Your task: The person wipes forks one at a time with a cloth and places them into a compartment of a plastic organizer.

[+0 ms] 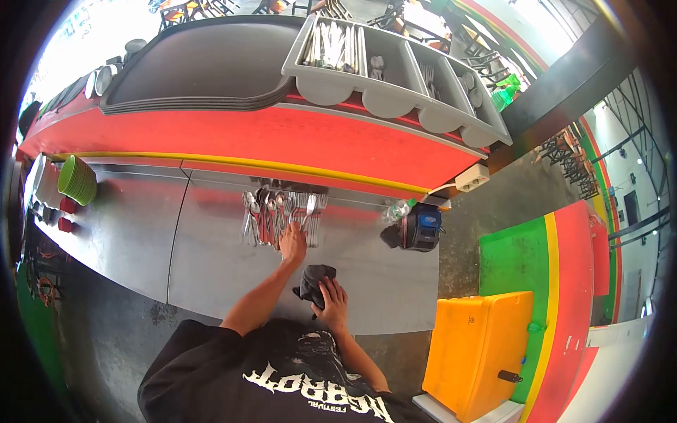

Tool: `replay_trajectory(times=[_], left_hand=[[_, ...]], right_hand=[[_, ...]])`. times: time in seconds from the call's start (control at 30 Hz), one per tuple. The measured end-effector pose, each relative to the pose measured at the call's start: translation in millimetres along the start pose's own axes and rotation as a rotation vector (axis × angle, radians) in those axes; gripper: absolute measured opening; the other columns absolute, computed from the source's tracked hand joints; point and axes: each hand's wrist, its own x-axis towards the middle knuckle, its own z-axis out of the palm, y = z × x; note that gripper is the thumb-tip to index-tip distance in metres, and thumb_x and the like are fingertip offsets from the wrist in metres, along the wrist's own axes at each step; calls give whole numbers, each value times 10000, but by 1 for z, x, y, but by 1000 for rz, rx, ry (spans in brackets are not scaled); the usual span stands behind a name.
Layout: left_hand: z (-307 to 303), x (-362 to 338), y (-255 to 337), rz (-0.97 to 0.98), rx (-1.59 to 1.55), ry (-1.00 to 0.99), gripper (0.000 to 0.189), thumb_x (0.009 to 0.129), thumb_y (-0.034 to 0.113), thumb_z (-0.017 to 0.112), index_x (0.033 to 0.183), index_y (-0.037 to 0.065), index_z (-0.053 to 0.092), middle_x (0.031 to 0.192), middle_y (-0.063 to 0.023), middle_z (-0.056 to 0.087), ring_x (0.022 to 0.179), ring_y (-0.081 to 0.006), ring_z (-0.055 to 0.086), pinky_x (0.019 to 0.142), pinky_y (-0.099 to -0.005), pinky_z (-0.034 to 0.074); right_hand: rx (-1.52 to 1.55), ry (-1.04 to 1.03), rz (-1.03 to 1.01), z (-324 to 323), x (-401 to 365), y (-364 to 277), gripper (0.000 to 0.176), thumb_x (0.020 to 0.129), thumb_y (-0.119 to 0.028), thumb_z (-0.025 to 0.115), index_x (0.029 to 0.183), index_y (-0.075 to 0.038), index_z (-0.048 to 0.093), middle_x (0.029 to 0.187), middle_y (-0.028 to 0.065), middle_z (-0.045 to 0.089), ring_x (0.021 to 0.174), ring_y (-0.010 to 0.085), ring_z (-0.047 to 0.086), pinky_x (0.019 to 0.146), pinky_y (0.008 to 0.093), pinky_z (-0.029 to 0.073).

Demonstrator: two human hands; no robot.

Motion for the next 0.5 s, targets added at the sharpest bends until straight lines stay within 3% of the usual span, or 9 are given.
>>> replay_trajectory(times=[0.27, 0.37, 0.5], left_hand=[[-19, -9, -17, -72, -397, -31, 228, 856, 219, 720, 926, 40, 597, 770, -129, 644, 710, -343, 633, 618, -458, 475], [-19, -18, -29, -117, -566, -85, 223, 903, 212, 670, 951, 17, 572, 737, -161, 645, 659, -363, 622, 603, -449, 473], [-45, -49, -24, -148, -551, -204, 208, 957, 209, 598, 980, 10, 542, 722, -169, 636, 635, -346, 614, 604, -426, 476]], right_hand=[[-5, 17, -1, 0, 0, -1, 785, 668, -246, 799, 1384, -134, 501, 1488, 98, 442, 1383, 329, 382, 1124, 485, 290], [28, 45, 2, 2, 1, 1, 737, 662, -223, 804, 1338, -128, 526, 1462, 90, 465, 1363, 325, 402, 1109, 487, 304], [122, 125, 57, 3, 3, 2, 604, 657, -159, 793, 1219, -104, 579, 1354, 108, 540, 1276, 346, 465, 1052, 483, 356]])
